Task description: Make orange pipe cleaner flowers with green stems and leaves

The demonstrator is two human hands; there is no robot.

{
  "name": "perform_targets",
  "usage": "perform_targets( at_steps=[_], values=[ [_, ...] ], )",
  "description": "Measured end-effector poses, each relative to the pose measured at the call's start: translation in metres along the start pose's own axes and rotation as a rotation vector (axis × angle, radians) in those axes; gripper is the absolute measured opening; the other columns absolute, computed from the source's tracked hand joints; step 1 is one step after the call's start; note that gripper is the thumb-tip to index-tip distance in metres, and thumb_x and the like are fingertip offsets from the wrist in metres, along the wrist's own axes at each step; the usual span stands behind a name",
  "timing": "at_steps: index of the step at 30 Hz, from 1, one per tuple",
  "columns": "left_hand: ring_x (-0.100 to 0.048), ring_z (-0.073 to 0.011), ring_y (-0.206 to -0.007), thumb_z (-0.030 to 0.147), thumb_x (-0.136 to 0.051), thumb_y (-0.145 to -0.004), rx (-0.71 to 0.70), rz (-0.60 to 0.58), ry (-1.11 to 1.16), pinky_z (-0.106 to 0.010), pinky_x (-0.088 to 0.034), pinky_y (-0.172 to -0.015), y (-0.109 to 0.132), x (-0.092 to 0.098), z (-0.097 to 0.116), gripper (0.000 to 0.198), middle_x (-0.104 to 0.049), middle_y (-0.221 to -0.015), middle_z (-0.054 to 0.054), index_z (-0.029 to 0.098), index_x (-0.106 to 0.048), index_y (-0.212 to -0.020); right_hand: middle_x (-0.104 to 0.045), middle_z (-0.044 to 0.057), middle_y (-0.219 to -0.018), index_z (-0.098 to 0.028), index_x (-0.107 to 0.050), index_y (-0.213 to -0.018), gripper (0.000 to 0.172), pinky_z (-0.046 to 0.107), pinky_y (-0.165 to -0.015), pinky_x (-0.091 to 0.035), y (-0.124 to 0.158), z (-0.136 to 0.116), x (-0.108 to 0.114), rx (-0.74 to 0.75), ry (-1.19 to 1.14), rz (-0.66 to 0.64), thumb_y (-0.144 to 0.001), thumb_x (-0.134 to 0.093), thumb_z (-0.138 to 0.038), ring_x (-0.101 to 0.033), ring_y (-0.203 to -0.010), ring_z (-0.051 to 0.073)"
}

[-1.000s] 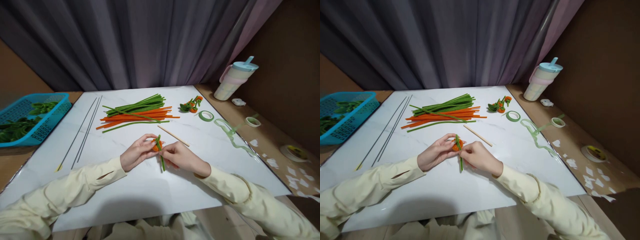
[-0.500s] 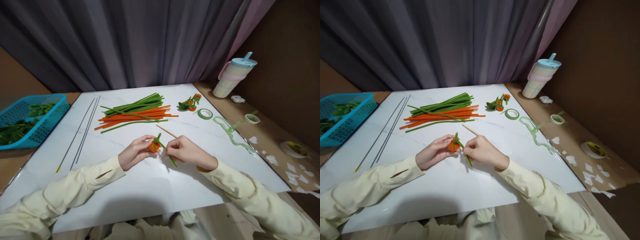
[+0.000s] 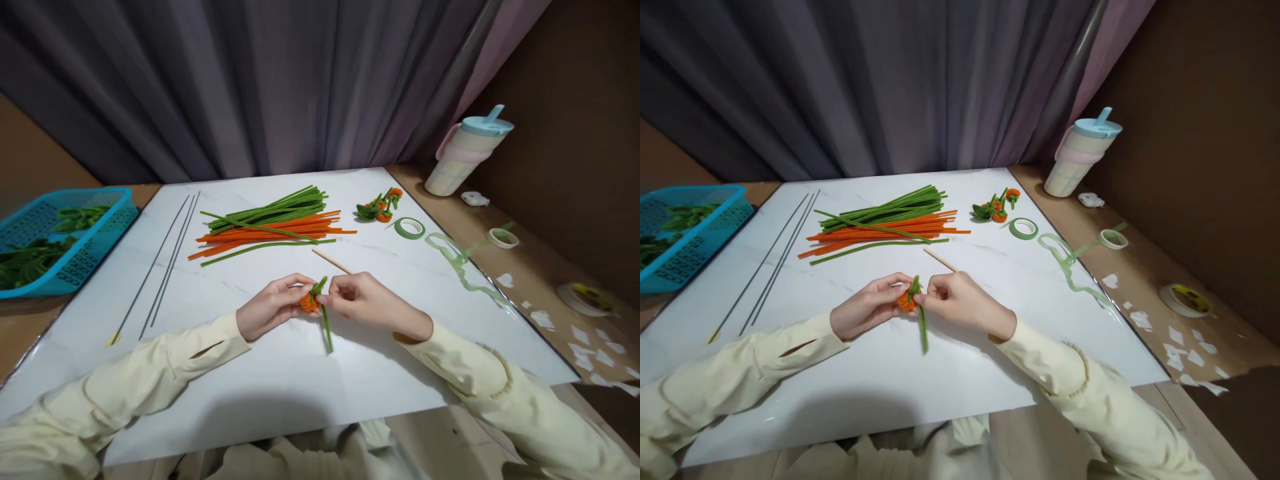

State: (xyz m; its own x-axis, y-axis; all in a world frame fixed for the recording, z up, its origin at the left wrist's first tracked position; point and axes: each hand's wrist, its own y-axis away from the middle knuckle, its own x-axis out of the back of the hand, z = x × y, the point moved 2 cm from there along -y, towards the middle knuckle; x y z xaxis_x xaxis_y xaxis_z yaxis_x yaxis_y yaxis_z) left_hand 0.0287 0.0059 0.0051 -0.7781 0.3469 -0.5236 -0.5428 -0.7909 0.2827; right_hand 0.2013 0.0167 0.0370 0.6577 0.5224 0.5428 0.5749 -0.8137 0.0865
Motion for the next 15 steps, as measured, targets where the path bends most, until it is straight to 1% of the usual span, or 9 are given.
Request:
perform_targets(
  at_steps=[2, 4, 5, 7, 10, 15],
  values=[
    [-0.063, -0.0147, -0.075, 0.025, -0.064, -0.079, -0.005, -0.01, -0.022, -0.033, -0.051, -0.078, 0.0001, -0.0007, -0.0007, 0.018, -0.064, -0.084, -0.006, 0.012, -0.06, -0.092, -0.05, -0.004, -0.055, -0.017, -0.048, -0.065, 0.02, 0.019, -0.048, -0.032, 0.0, -0.0001, -0.0016, 0.045, 0.032, 0.052, -0.08, -0.051, -0.029, -0.042, -0.05, 0.007],
    [-0.063, -0.0139, -0.074, 0.027, -0.064, -0.079, -0.008, -0.011, -0.04, -0.032, -0.051, -0.078, -0.0001, -0.0011, -0.0009, 0.019, -0.064, -0.084, -0.006, 0.012, -0.06, -0.091, -0.053, -0.004, -0.058, -0.016, -0.051, -0.075, 0.009, 0.019, -0.051, -0.033, 0.0006, -0.0013, -0.0019, 0.079, 0.061, 0.081, -0.08, -0.051, -0.024, -0.045, -0.051, 0.008],
    [-0.063, -0.0136, -0.073, 0.028, -0.064, -0.079, -0.008, -0.012, -0.046, -0.032, -0.051, -0.077, -0.0002, -0.0013, -0.0009, 0.02, -0.064, -0.084, -0.005, 0.012, -0.061, -0.091, -0.055, -0.004, -0.059, -0.016, -0.052, -0.08, 0.006, 0.019, -0.051, -0.034, 0.001, -0.0023, -0.0017, 0.094, 0.077, 0.091, -0.08, -0.051, -0.022, -0.046, -0.052, 0.008],
    [-0.062, -0.0131, -0.072, 0.029, -0.064, -0.079, -0.009, -0.014, -0.053, -0.032, -0.051, -0.076, -0.0002, -0.0019, -0.0006, 0.02, -0.064, -0.084, -0.005, 0.012, -0.061, -0.089, -0.056, -0.003, -0.06, -0.016, -0.052, -0.084, 0.006, 0.02, -0.052, -0.034, 0.0017, -0.0043, -0.0016, 0.117, 0.12, 0.101, -0.08, -0.051, -0.021, -0.047, -0.052, 0.009],
    [-0.062, -0.0129, -0.069, 0.03, -0.066, -0.077, -0.016, -0.007, -0.064, -0.032, -0.05, -0.075, 0.0007, -0.0035, 0.0001, 0.021, -0.064, -0.082, -0.004, 0.013, -0.061, -0.087, -0.056, -0.002, -0.06, -0.016, -0.054, -0.082, 0.006, 0.02, -0.051, -0.032, 0.0023, -0.0063, -0.0029, 0.115, 0.197, 0.088, -0.08, -0.05, -0.02, -0.048, -0.052, 0.009],
    [-0.06, -0.0121, -0.071, 0.031, -0.069, -0.074, -0.059, 0.076, -0.136, -0.026, -0.046, -0.072, 0.0033, -0.0066, -0.0002, 0.021, -0.065, -0.081, -0.003, 0.013, -0.062, -0.084, -0.054, -0.002, -0.057, -0.015, -0.054, -0.078, 0.007, 0.02, -0.049, -0.029, 0.0034, -0.0076, -0.0071, 0.093, 0.295, 0.081, -0.08, -0.048, -0.018, -0.045, -0.048, 0.009]
  ],
)
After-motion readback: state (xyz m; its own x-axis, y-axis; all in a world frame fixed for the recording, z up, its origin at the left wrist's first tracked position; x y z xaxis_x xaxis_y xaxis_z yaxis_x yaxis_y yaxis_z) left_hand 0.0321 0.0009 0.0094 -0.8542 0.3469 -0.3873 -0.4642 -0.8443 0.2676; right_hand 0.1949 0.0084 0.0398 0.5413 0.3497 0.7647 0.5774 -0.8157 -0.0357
